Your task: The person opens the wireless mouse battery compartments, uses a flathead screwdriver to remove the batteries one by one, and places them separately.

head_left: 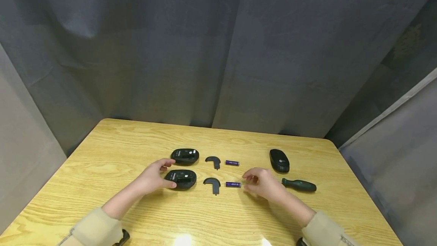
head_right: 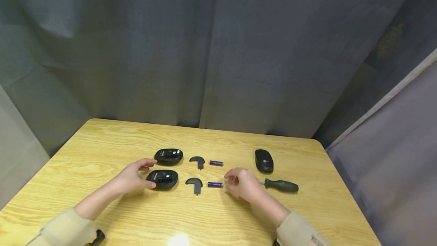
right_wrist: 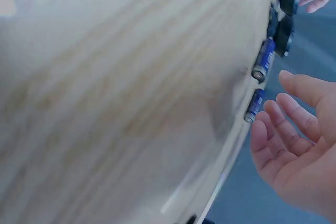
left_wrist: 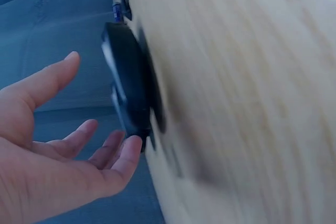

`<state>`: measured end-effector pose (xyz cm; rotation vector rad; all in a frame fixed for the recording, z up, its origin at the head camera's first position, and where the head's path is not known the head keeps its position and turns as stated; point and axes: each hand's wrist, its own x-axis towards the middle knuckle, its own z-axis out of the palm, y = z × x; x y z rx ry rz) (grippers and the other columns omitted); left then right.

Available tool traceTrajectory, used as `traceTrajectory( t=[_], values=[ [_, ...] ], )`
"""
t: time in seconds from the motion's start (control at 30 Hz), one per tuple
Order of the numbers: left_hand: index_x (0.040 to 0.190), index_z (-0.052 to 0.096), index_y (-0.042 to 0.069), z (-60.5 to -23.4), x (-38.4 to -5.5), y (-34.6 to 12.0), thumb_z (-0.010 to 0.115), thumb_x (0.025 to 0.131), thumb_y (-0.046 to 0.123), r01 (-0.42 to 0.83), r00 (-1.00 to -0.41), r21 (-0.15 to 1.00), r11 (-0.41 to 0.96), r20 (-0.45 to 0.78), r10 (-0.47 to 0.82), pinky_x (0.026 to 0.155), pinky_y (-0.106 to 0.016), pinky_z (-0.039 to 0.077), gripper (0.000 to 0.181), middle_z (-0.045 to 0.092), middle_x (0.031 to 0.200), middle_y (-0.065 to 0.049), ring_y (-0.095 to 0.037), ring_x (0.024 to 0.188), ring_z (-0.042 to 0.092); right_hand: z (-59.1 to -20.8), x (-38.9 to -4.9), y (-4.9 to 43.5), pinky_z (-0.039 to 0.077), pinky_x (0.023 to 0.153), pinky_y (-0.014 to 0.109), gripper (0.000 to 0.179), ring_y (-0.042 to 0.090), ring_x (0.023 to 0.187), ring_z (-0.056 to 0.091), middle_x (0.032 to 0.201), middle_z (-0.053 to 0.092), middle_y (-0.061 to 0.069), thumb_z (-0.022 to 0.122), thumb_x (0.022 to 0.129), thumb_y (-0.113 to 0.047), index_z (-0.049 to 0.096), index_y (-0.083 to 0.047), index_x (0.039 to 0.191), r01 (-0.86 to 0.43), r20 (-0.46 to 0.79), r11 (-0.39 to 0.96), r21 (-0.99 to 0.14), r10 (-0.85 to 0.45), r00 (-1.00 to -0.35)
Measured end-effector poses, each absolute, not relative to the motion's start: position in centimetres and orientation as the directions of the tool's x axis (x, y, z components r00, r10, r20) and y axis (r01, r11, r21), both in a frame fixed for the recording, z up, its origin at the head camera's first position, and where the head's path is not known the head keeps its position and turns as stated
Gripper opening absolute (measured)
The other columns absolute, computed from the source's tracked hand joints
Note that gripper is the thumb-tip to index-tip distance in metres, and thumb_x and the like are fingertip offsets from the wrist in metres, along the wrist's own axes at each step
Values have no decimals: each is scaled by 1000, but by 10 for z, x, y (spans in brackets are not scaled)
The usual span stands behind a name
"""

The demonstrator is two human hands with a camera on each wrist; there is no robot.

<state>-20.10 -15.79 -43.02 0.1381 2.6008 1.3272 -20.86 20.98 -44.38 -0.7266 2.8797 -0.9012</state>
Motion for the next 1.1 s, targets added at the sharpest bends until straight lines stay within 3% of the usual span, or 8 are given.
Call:
traceTrajectory(
  t=[0.27,0.57,0.77,1.1],
  values=[
    [141,39,4,-413,-201,-154,78,76,11,36,-970,848,528,-98,222,106,-52,37,76,42,142,-18,-38,132,37,-420,-204,225,47,52,18,23,12,76,59,93,68,6,75,79,-12,69,-9,101,-446,169,726,-523,-424,-890],
    [143,35,7,-391,-197,-133,76,79,15,101,-965,876,471,-30,262,107,-53,35,76,41,143,-19,-37,132,38,-399,-206,246,50,61,22,27,19,84,60,98,65,1,76,79,-15,68,-13,105,-412,186,753,-513,-371,-910],
    [144,34,10,-376,-196,-113,71,85,22,120,-961,907,405,3,276,107,-51,36,71,41,144,-15,-34,133,38,-389,-211,261,54,66,23,29,24,87,62,106,66,5,74,81,-14,67,-10,109,-417,224,733,-538,-352,-909],
    [144,34,9,-358,-193,-72,69,86,16,136,-964,961,242,73,254,109,-49,34,69,39,147,-11,-28,137,34,-371,-220,284,56,76,32,38,30,100,61,116,65,12,71,85,-23,62,-7,119,-379,250,738,-559,-285,-925]
  ],
)
